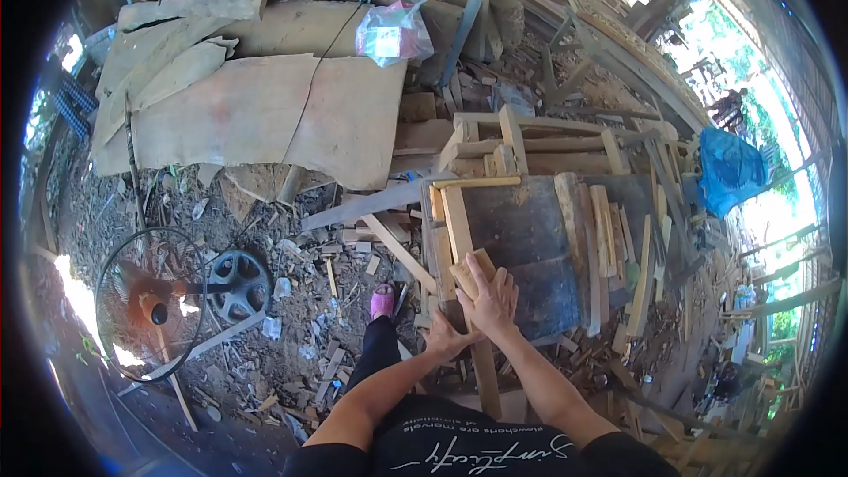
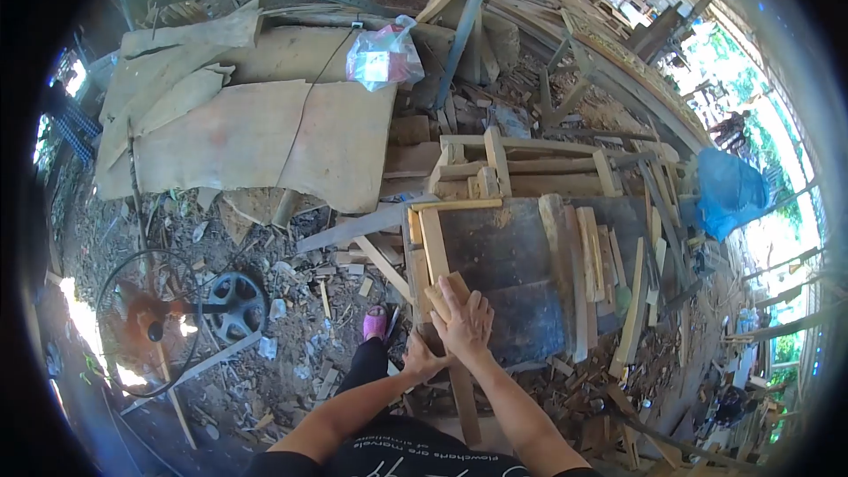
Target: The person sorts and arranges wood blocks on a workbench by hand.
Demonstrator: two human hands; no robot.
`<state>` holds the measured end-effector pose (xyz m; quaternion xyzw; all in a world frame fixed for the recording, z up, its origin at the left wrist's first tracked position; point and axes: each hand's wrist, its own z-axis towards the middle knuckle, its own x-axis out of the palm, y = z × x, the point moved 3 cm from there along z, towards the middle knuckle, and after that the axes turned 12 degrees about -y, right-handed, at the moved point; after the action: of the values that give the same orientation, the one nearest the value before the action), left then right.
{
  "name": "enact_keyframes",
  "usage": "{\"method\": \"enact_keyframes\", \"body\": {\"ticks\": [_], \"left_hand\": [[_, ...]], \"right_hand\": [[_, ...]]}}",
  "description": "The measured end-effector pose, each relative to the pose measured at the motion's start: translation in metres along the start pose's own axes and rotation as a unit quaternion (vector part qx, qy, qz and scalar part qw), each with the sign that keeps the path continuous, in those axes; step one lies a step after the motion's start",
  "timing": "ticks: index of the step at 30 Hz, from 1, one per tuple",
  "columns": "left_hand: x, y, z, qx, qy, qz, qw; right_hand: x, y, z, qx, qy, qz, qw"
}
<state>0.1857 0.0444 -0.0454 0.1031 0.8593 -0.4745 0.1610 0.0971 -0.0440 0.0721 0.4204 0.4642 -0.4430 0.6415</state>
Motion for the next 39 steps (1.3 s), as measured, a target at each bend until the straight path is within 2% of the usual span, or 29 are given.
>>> {"method": "enact_keyframes", "body": {"ticks": [2,6,9,12,17,19,22,24,26,28,31,35,39], "left_hand": [[-0.004,-0.006,0.000,-0.009,-0.014,0.009,1.000],[-0.005,-0.004,-0.001,-0.006,0.005,-0.001,1.000],[-0.008,-0.005,0.002,0.005,0.001,0.027,1.000],[-0.006,-0.007,-0.003,-0.005,0.009,0.044,0.999],[-0.008,-0.010,-0.006,0.000,0.006,0.017,1.000],[-0.009,-0.010,-0.004,-0.018,0.013,0.014,1.000],[-0.014,-0.014,-0.004,-0.001,0.008,0.010,1.000],[-0.006,-0.005,0.005,-0.017,0.010,0.006,1.000],[-0.003,-0.002,0.002,-0.005,0.004,0.040,0.999],[-0.005,-0.001,0.004,-0.008,0.010,0.034,0.999],[-0.008,-0.003,0.002,-0.025,0.052,0.055,0.997],[-0.004,-0.002,-0.002,0.012,-0.008,0.053,0.998],[0.001,0.002,0.000,0.014,-0.008,0.026,1.000]], "right_hand": [[0.016,0.008,0.044,-0.022,-0.074,-0.013,0.997],[0.034,0.031,0.167,0.022,-0.067,0.035,0.997],[0.044,0.038,0.208,0.022,-0.088,0.029,0.995],[0.032,0.032,0.182,0.037,-0.088,0.025,0.995],[0.006,0.000,0.029,0.003,-0.021,0.036,0.999],[-0.001,-0.006,-0.002,-0.001,-0.002,0.028,1.000],[0.003,0.004,0.009,0.006,0.027,-0.009,1.000],[0.017,0.015,0.063,-0.024,-0.073,-0.023,0.997],[0.019,0.032,0.131,0.023,-0.047,0.037,0.998],[0.036,0.037,0.182,0.005,-0.103,0.085,0.991],[0.043,0.041,0.211,0.033,-0.092,0.028,0.995],[0.025,0.030,0.148,0.051,-0.048,0.038,0.997],[0.006,0.012,0.025,-0.023,-0.041,0.007,0.999]]}}
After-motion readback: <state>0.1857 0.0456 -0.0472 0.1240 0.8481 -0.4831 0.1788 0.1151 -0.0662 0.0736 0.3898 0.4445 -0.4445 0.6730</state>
